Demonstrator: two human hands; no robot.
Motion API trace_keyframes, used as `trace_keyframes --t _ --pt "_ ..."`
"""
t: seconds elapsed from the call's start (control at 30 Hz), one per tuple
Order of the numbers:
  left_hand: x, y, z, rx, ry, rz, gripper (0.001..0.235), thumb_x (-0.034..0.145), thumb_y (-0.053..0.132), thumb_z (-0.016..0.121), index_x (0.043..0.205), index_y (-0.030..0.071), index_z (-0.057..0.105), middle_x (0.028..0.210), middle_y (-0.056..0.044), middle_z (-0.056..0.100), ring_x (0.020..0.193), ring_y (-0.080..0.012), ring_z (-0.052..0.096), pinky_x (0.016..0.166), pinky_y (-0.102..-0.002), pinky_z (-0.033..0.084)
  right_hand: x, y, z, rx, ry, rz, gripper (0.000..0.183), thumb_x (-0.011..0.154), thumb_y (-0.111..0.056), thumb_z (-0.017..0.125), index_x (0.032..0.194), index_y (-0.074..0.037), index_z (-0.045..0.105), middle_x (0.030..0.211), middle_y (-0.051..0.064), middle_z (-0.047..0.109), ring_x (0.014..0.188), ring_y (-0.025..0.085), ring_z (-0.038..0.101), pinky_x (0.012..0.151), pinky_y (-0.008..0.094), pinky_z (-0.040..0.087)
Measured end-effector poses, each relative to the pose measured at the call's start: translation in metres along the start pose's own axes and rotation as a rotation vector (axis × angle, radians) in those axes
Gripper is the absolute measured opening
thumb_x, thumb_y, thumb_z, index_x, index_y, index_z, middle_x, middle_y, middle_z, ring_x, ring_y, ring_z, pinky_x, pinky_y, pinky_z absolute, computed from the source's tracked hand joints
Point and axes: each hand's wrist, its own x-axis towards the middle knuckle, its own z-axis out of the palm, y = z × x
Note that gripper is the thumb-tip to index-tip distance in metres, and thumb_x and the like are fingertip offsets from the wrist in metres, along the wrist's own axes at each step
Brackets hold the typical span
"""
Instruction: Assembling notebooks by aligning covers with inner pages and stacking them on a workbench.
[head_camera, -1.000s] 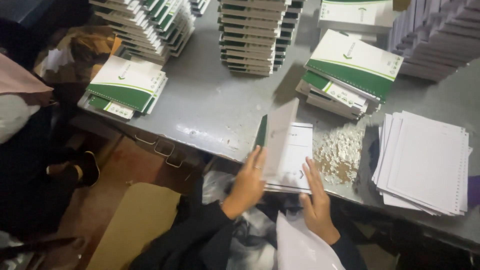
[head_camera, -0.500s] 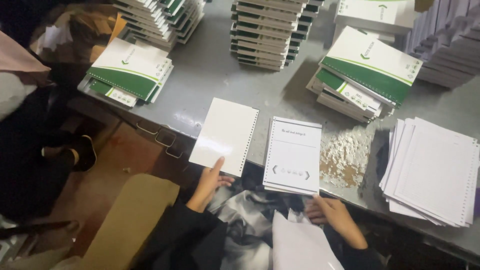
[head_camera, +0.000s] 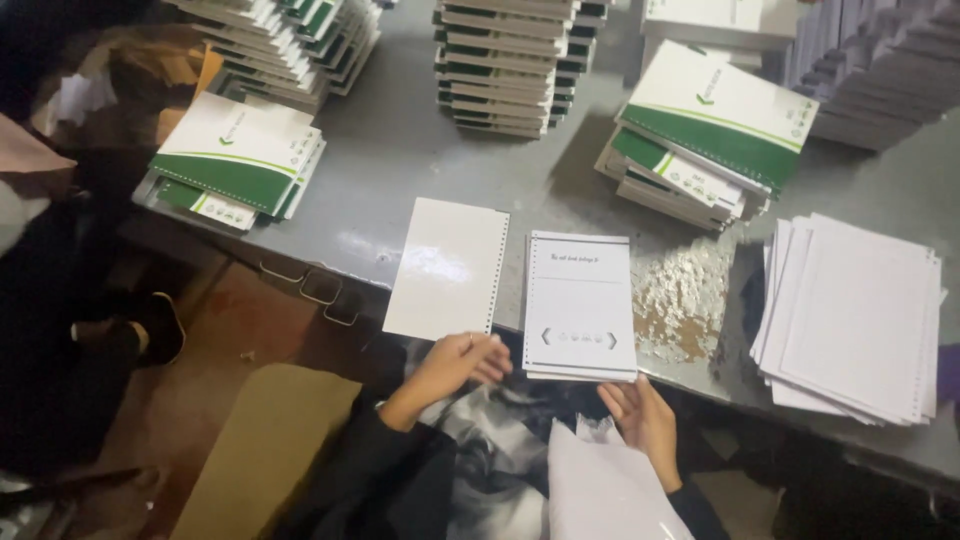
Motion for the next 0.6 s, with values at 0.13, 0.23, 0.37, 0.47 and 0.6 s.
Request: trace_keyframes --t 0.13,0.23,0.37,0.47,0.6 --pt "0.011 0.014 0.017 0.083 0.322 0.191 0.03 0.099 0.03 0.057 0.114 0.01 0.072 0.104 -0.004 0.079 0.094 -0.0147 0.074 0.085 -0.026 0.062 0.021 0.009 -0.023 -0.007 -0.093 -0.167 0.034 0.104 -0.017 0.055 0.121 0.011 0.061 0.116 0.028 0.067 0.111 0.043 0.066 0.107 0.059 0.053" --pt "0.011 0.033 0.035 0.178 0.361 0.365 0.039 0.1 0.032 0.052 0.13 0.01 0.063 0.133 -0.009 0.068 0.122 -0.0237 0.066 0.104 -0.038 0.054 0.028 0.011 -0.031 -0.011 -0.015 -0.214 0.017 0.108 -0.017 0.053 0.11 0.0 0.058 0.116 0.02 0.068 0.105 0.035 0.067 0.102 0.055 0.057" --pt "0.019 0.038 0.066 0.313 0.232 0.656 0.043 0.102 0.027 0.055 0.138 0.003 0.056 0.143 -0.017 0.054 0.136 -0.0315 0.051 0.113 -0.042 0.041 0.005 -0.008 -0.008 -0.115 -0.03 -0.403 0.018 0.111 -0.03 0.049 0.11 -0.013 0.052 0.106 0.01 0.067 0.097 0.021 0.067 0.087 0.039 0.057" --pt "0.04 0.037 0.077 0.378 0.121 0.563 0.055 0.102 0.04 0.045 0.145 0.007 0.05 0.145 -0.015 0.048 0.139 -0.0312 0.046 0.12 -0.042 0.029 0.008 -0.006 -0.003 -0.392 0.035 -0.661 0.017 0.11 -0.029 0.047 0.108 -0.012 0.049 0.097 0.009 0.061 0.087 0.019 0.062 0.077 0.035 0.054" --pt "0.038 0.038 0.07 0.1 0.072 0.445 0.073 0.098 0.061 0.03 0.144 0.009 0.053 0.121 -0.008 0.062 0.082 -0.0137 0.06 0.075 -0.031 0.05 0.023 0.036 -0.021 -1.304 0.195 -1.063 0.015 0.093 -0.028 0.057 0.095 -0.013 0.059 0.067 0.017 0.059 0.058 0.046 0.057 0.056 0.055 0.04"
